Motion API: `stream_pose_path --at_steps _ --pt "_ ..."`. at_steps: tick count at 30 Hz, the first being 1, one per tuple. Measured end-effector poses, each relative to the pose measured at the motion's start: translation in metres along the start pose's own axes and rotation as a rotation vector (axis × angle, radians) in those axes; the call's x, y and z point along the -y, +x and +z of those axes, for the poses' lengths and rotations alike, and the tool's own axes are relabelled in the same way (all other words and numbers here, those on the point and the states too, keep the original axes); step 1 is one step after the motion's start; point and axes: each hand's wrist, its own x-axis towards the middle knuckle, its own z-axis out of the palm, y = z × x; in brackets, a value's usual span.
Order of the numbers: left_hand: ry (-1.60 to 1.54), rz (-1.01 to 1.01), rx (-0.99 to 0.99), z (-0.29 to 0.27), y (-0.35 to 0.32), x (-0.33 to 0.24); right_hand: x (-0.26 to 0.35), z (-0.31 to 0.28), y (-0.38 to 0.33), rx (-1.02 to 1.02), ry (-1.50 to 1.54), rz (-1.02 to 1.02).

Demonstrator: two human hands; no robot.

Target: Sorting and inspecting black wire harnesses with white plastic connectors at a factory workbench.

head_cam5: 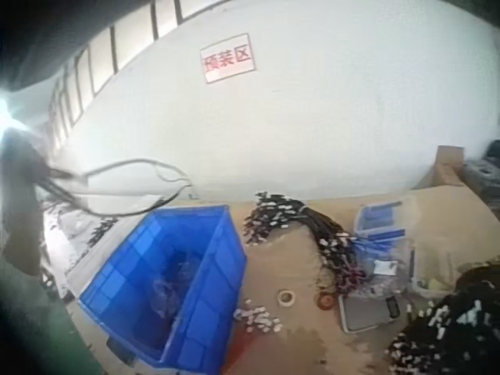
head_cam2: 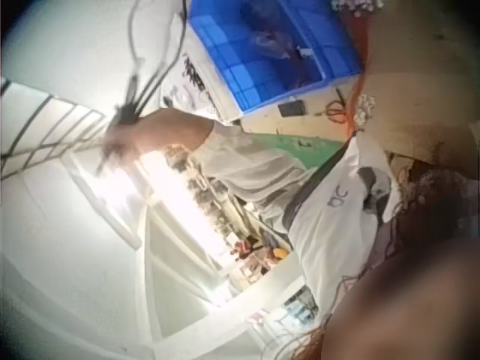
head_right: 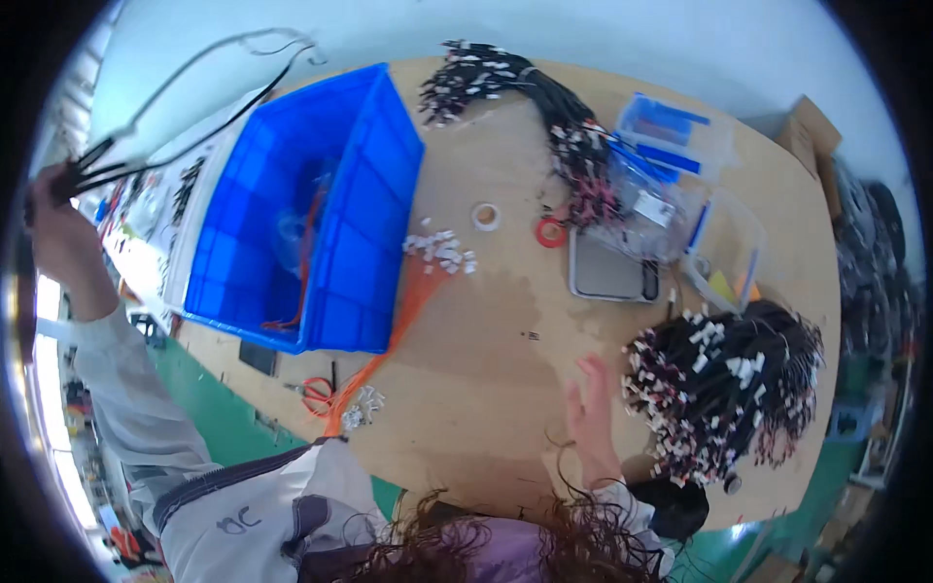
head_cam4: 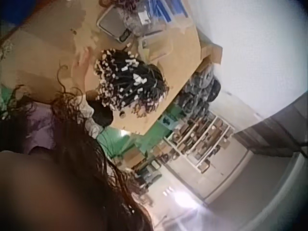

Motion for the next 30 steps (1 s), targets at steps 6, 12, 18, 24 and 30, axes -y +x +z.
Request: stream_pose_path --at_steps 6,12,18,24,30 --pt "-1.240 -0.719 0.293 0.136 -0.132 -0.071 0.009 -0.001 -0.020 0.056 0.030 -0.031" --pt "-1.390 -0.637 0.800 0.198 -0.285 -0.136 -0.020 -0.022 -0.067 0.015 -0.018 0.117" --pt "-0.658 -0.022 1.016 0.208 -0.329 -0.074 -0.056 -0.017 -0.097 -0.014 -0.022 0.086" --pt "-0.837 0.142 0.492 -0.085 -0.164 -0.230 -0.073 -0.020 -0.116 -0.076 0.018 0.218" --pt "-1.649 0.037 1.202 -0.227 -0.319 -0.305 -0.101 0.015 -0.114 -0.036 0.030 0.040"
